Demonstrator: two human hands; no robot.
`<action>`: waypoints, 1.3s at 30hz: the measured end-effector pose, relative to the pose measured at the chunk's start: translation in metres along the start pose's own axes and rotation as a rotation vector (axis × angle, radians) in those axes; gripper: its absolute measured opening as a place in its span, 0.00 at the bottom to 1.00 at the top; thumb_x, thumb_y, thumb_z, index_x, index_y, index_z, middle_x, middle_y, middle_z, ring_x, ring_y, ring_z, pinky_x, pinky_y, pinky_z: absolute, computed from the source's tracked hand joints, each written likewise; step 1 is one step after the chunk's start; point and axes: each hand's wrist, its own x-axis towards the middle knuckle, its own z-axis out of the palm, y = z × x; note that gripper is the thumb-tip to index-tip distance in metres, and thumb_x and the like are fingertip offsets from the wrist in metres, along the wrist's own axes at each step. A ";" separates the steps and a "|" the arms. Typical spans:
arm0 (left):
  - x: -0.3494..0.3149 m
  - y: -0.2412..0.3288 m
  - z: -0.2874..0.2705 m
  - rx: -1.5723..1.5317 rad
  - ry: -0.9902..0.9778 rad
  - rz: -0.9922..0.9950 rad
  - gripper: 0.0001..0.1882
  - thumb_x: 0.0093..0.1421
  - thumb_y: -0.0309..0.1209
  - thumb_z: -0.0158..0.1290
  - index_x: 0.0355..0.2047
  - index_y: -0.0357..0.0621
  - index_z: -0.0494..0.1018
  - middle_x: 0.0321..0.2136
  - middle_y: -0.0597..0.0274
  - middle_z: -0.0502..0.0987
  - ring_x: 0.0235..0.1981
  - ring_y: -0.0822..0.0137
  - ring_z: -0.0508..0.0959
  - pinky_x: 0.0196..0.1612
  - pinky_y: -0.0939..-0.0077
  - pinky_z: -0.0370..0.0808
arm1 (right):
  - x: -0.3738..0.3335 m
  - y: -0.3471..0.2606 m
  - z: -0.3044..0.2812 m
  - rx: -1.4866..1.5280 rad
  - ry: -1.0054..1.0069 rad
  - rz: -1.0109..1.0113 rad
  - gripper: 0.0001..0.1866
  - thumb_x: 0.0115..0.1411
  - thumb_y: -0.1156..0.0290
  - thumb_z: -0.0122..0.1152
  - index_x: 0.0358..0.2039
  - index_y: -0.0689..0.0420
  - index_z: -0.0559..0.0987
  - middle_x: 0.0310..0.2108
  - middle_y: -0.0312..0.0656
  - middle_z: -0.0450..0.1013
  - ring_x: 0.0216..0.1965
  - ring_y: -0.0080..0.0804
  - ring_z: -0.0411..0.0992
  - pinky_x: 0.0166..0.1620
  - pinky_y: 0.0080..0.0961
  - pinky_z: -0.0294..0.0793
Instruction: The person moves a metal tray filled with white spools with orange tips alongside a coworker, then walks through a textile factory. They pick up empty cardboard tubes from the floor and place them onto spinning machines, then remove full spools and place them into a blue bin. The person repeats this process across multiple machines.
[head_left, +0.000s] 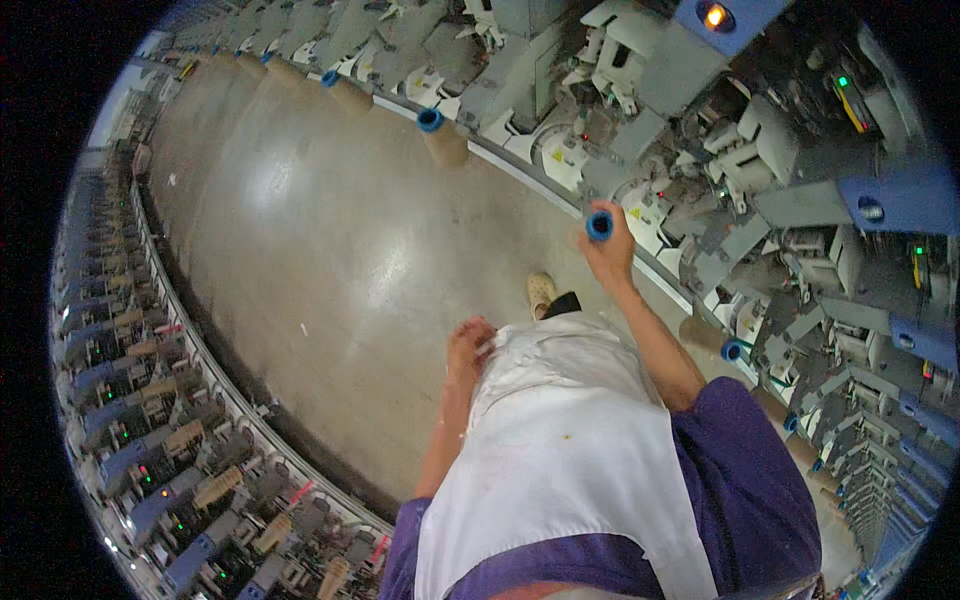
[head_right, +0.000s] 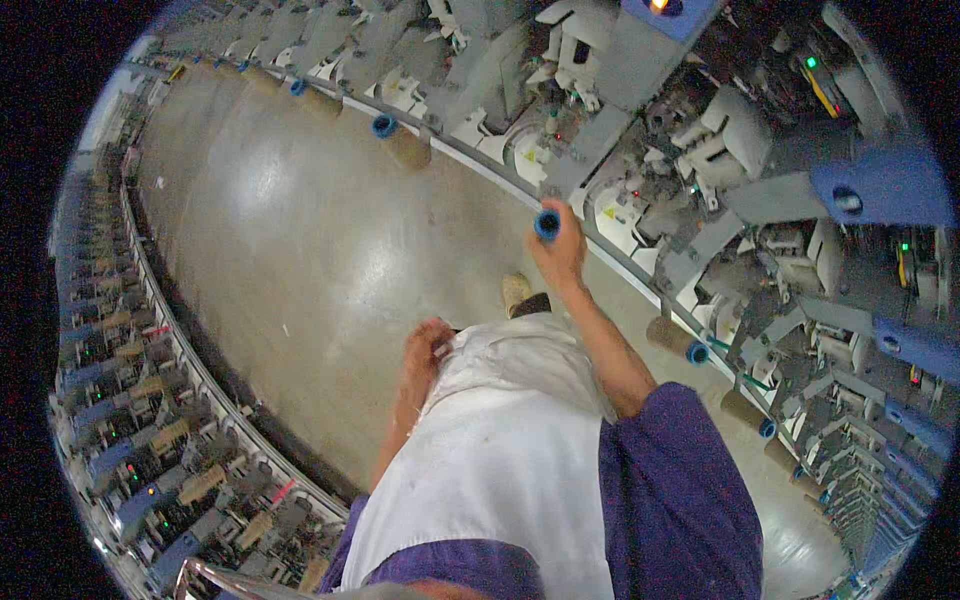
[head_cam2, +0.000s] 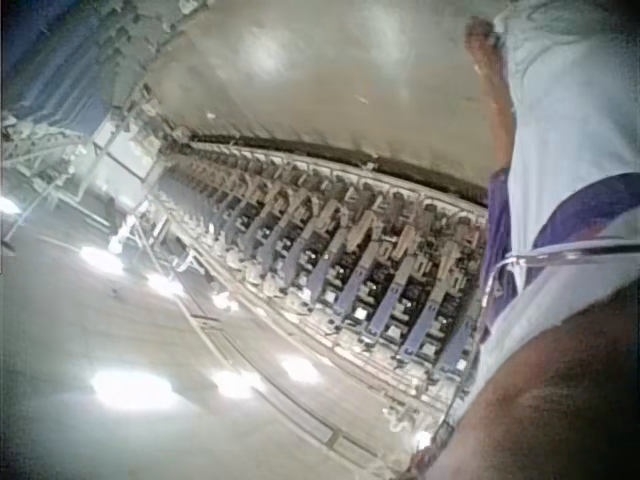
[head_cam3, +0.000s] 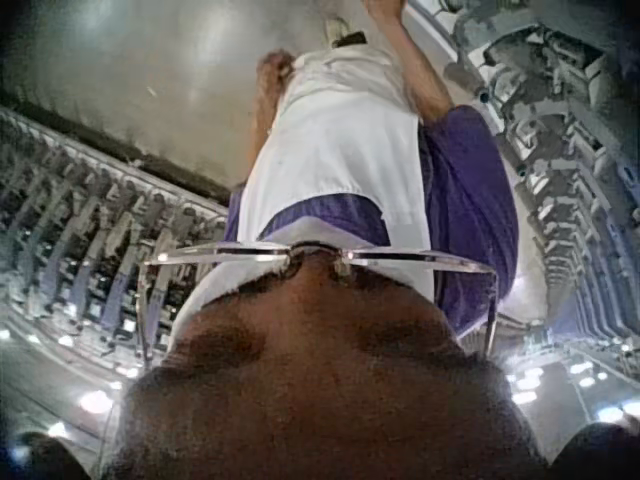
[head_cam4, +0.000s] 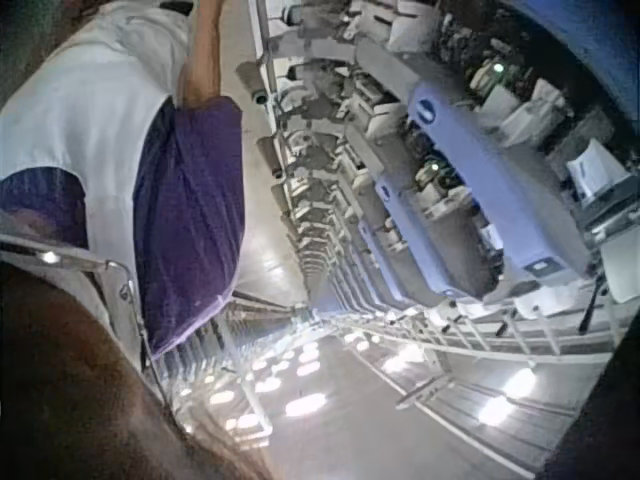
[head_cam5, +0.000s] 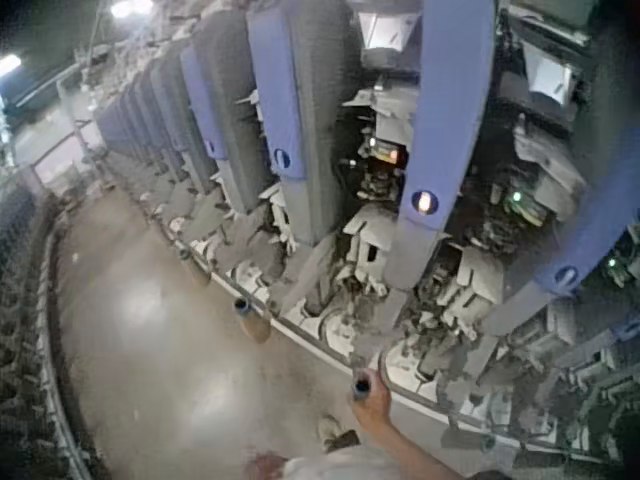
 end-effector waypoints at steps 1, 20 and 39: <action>0.001 0.005 0.008 0.000 -0.029 -0.004 0.09 0.54 0.31 0.52 0.36 0.47 0.71 0.30 0.66 0.76 0.31 0.70 0.75 0.33 0.74 0.73 | -0.003 -0.007 -0.007 0.016 0.013 -0.080 0.32 0.39 0.71 0.71 0.47 0.57 0.69 0.43 0.46 0.70 0.47 0.41 0.68 0.49 0.33 0.67; 0.027 0.340 0.244 1.087 -1.580 0.386 0.39 0.35 0.36 0.66 0.49 0.39 0.65 0.39 0.52 0.75 0.38 0.62 0.76 0.41 0.71 0.74 | 0.089 -0.211 0.016 0.831 0.566 0.242 0.50 0.38 0.56 0.74 0.60 0.55 0.58 0.45 0.47 0.70 0.49 0.38 0.68 0.53 0.36 0.67; 0.135 0.377 0.449 1.766 -0.825 1.583 0.41 0.28 0.44 0.67 0.45 0.41 0.68 0.42 0.49 0.74 0.45 0.51 0.74 0.50 0.66 0.69 | -0.021 0.003 0.076 1.761 0.850 0.953 0.35 0.52 0.45 0.60 0.49 0.60 0.66 0.40 0.52 0.69 0.39 0.49 0.72 0.43 0.44 0.77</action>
